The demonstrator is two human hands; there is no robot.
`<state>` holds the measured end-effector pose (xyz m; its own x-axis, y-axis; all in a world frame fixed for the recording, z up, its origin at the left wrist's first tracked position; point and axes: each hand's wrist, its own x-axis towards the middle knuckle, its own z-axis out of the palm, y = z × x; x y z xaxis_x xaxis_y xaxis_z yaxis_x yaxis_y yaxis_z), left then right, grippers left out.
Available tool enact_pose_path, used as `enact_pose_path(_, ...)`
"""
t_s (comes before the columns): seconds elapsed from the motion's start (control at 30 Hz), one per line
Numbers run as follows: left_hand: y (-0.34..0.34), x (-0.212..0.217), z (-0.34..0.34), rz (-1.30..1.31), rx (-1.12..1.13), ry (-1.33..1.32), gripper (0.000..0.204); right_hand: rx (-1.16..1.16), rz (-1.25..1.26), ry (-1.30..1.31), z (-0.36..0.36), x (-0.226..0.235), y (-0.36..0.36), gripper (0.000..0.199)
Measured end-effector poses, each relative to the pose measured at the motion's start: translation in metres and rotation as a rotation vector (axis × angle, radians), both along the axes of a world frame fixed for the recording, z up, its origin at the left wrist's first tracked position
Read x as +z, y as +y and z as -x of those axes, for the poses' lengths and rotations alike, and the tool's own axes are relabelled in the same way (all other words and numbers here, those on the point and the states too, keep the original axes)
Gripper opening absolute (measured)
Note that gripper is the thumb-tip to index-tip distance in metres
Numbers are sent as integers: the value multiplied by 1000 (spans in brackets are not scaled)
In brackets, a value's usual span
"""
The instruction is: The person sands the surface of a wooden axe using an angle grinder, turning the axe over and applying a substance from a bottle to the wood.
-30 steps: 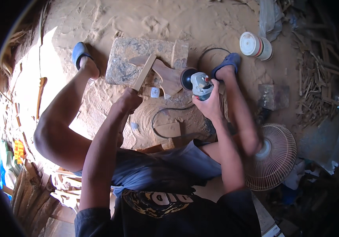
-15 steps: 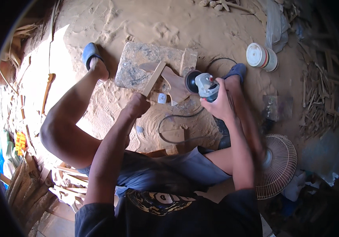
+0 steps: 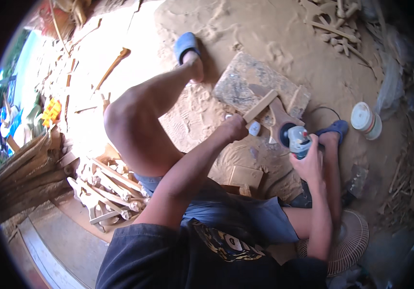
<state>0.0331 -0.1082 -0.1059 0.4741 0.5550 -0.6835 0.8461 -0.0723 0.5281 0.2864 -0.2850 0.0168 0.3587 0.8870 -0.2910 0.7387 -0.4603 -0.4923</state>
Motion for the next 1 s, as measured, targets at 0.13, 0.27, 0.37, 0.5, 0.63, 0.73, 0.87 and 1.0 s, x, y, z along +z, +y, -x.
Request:
enact_pose_path(0.13, -10, -29, 21, -346, -134, -151, 33, -78, -120, -111, -15, 0, 25, 74)
enact_pose_path(0.27, 1, 6, -11, 106, 44, 53, 25, -49, -27, -7, -13, -8, 13, 81)
enact_pose_path(0.37, -1, 15, -4, 65, 59, -70, 22, 53, 39, 58, -1, -3, 9, 84)
enact_pose_path(0.5, -2, -59, 35, -337, -470, -26, 27, 50, 145, -41, 6, 6, 32, 83)
enact_pose_path(0.63, -1, -41, 10, 73, -199, 18, 34, -128, 187, -80, -41, 1, 38, 79)
enact_pose_path(0.73, -1, -25, 2, 39, -234, 20, 36, -172, 144, -99, -44, -1, 37, 79)
enact_pose_path(0.87, -2, -24, 13, 72, 106, -24, 35, 33, 120, -1, -6, 1, 36, 77)
enact_pose_path(1.0, -6, -39, 18, -5, 45, 26, 34, -4, 170, 2, 2, 2, 41, 77)
